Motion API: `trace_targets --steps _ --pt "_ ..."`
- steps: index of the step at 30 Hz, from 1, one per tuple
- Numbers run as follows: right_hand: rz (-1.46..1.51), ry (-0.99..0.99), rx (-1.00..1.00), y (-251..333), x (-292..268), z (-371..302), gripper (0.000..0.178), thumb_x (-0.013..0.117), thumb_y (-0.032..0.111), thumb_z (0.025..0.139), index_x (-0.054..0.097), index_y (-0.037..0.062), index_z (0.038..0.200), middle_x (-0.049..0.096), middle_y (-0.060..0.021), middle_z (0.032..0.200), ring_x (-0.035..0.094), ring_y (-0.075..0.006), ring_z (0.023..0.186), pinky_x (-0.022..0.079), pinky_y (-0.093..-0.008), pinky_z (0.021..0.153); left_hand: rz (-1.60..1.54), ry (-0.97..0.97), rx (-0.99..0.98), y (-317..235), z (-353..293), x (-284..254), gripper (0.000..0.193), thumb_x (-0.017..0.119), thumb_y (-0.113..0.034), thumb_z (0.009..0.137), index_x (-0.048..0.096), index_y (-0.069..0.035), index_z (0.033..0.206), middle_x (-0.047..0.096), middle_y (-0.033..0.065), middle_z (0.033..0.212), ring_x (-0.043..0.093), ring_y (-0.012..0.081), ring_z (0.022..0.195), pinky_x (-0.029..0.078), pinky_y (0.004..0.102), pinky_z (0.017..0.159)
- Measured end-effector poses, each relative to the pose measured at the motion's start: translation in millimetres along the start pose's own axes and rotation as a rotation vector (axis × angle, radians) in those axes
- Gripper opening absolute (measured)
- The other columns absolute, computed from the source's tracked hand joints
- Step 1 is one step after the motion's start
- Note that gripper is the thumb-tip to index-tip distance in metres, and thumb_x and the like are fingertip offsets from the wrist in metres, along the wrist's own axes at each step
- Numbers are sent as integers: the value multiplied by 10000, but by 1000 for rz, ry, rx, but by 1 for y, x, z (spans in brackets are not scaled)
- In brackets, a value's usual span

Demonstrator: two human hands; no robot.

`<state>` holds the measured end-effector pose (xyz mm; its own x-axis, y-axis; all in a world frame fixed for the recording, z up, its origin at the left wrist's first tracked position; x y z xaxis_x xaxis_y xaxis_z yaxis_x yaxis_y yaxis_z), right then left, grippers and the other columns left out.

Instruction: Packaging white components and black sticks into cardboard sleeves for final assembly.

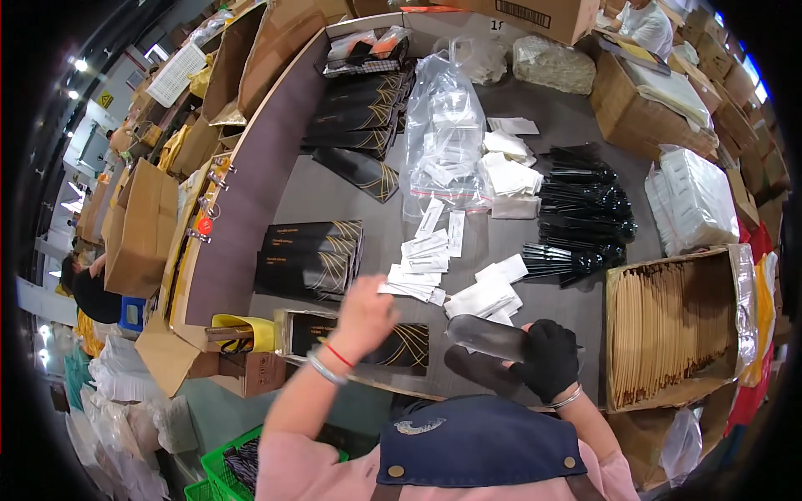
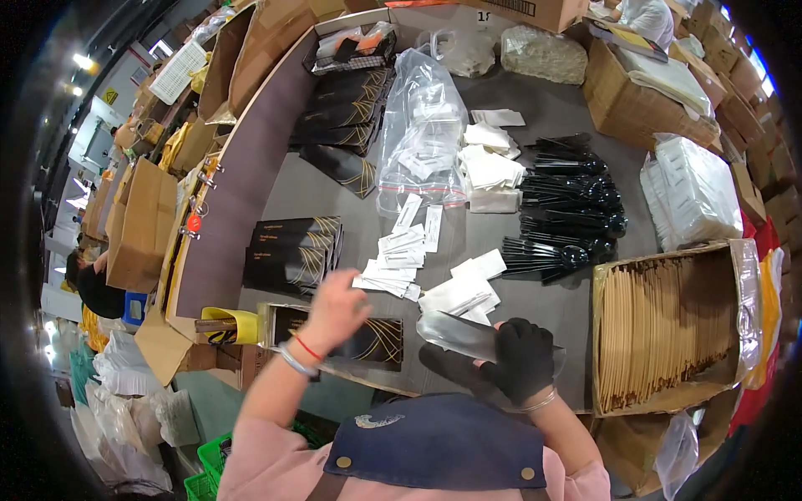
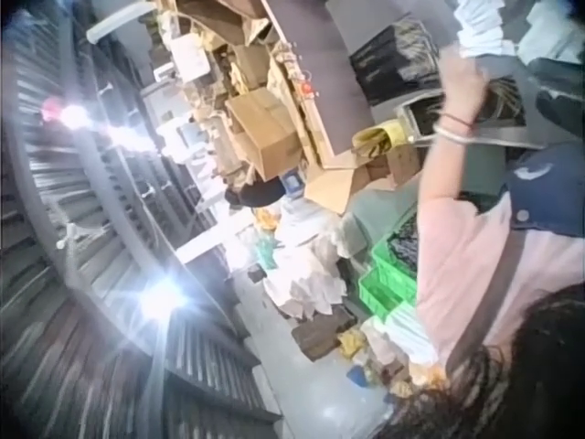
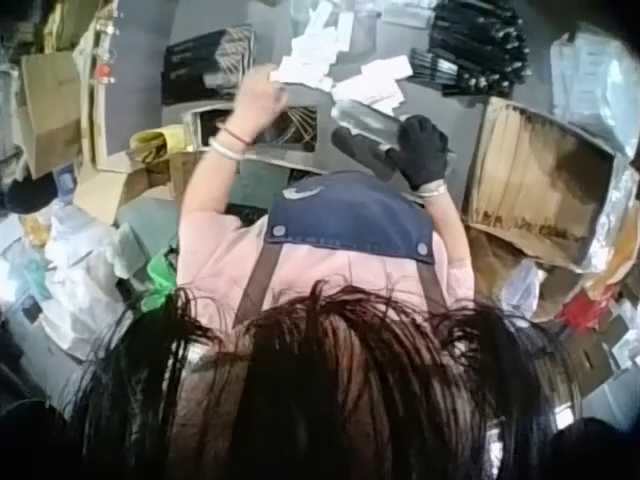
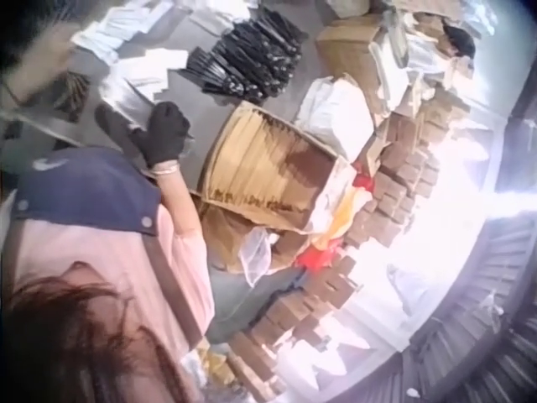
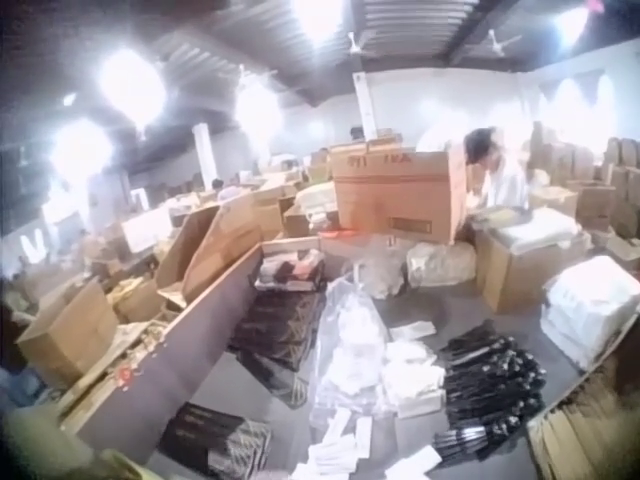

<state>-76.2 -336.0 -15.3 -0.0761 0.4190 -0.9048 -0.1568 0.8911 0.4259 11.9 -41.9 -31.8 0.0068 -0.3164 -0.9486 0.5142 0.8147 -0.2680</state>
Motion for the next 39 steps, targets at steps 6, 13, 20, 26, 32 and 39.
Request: trace_targets --steps 6,13,20,26,32,39 --pt "-72 97 -40 13 15 -2 574 764 435 661 576 88 1076 567 -101 1061 540 -290 991 363 -442 885 -94 -8 -496 -33 -60 58 839 829 -454 633 519 -39 1294 409 202 1387 312 406 1312 197 562 1104" --pt "-25 115 -158 16 36 9 593 778 466 640 581 93 1057 579 -100 1013 546 -318 950 385 -438 850 -279 10 -561 -22 -58 64 878 834 -428 643 476 -3 1323 405 200 1405 301 395 1333 159 575 1115" --pt "138 168 -325 63 96 38 582 731 429 733 563 96 1180 570 -107 1124 518 -300 1060 369 -429 919 -285 26 -505 -16 -42 52 759 817 -337 691 504 -5 1298 436 199 1389 342 404 1313 214 544 1113" --pt "192 -214 -22 -25 31 11 495 785 282 698 604 77 1111 587 -126 1124 525 -323 1079 402 -418 945 -157 -182 -146 19 30 57 458 687 -116 794 561 -8 1221 556 182 1218 496 384 1124 399 443 996" --pt "-16 -630 603 -206 -39 -121 479 726 131 775 536 20 1200 553 -149 1146 530 -316 1103 421 -398 972 -229 -133 -275 22 80 80 239 732 -198 733 688 -123 956 590 89 985 544 316 968 462 435 827" --pt "-328 -449 834 -276 -54 -178 242 636 184 832 591 -16 961 592 -210 997 555 -384 966 449 -425 851 -544 5 -359 4 82 78 225 710 -165 776 649 -64 967 649 115 770 616 324 726 493 404 670"
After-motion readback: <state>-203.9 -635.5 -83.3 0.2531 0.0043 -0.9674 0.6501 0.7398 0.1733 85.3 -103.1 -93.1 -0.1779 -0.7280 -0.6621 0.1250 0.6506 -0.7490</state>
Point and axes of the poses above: each hand's wrist, its own z-axis towards the middle knuckle, its own x-axis out of the palm, y = z × x, the point moved 6 cm from there along z, towards the middle knuckle
